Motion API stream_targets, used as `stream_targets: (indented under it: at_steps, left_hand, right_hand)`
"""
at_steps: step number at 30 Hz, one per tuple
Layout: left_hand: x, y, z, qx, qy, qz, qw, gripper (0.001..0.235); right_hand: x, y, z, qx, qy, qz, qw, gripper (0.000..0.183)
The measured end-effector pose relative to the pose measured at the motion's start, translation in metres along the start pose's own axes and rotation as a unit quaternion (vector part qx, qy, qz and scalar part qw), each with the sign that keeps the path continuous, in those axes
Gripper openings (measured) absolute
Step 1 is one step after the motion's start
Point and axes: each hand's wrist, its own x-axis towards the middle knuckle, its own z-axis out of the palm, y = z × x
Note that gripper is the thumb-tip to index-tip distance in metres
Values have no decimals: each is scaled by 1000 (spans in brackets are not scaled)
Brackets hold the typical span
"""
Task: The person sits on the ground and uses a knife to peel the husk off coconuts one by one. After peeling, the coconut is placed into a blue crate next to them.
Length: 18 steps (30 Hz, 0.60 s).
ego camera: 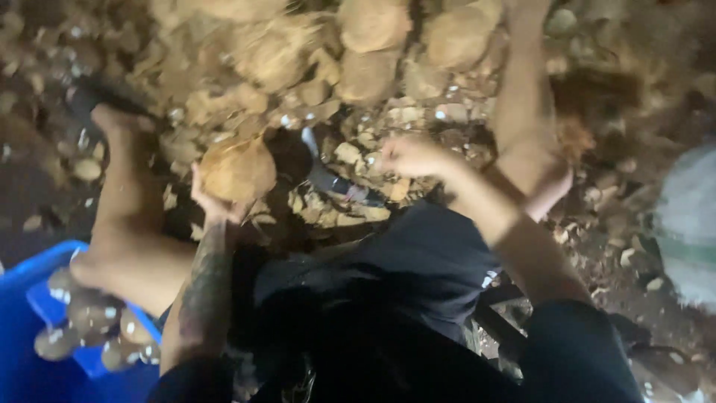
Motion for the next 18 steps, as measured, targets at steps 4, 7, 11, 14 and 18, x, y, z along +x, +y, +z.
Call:
stream_targets:
  at_steps: [4, 7, 11, 14, 18]
  left_hand:
    - [-58, -7, 49, 17, 37, 37, 999, 88]
    - [-65, 0, 52, -14, 3, 26, 1000, 96]
    - [-83, -1, 55, -19, -20, 8, 1000, 95]
    - [-95, -3, 68, -1, -20, 4, 1000, 89]
    - [-69, -15, 39, 11, -51, 2, 999, 90]
  right_hand:
    - [65, 43, 155, -299, -232, 6, 926, 68]
    - [75, 46, 198, -335, -168, 68, 924, 58]
    - [36, -18, 166, -373, -75, 110, 918, 42]
    - [82, 73, 206, -272, -30, 142, 951, 53]
    - [-5, -43, 142, -159, -49, 103, 981, 48]
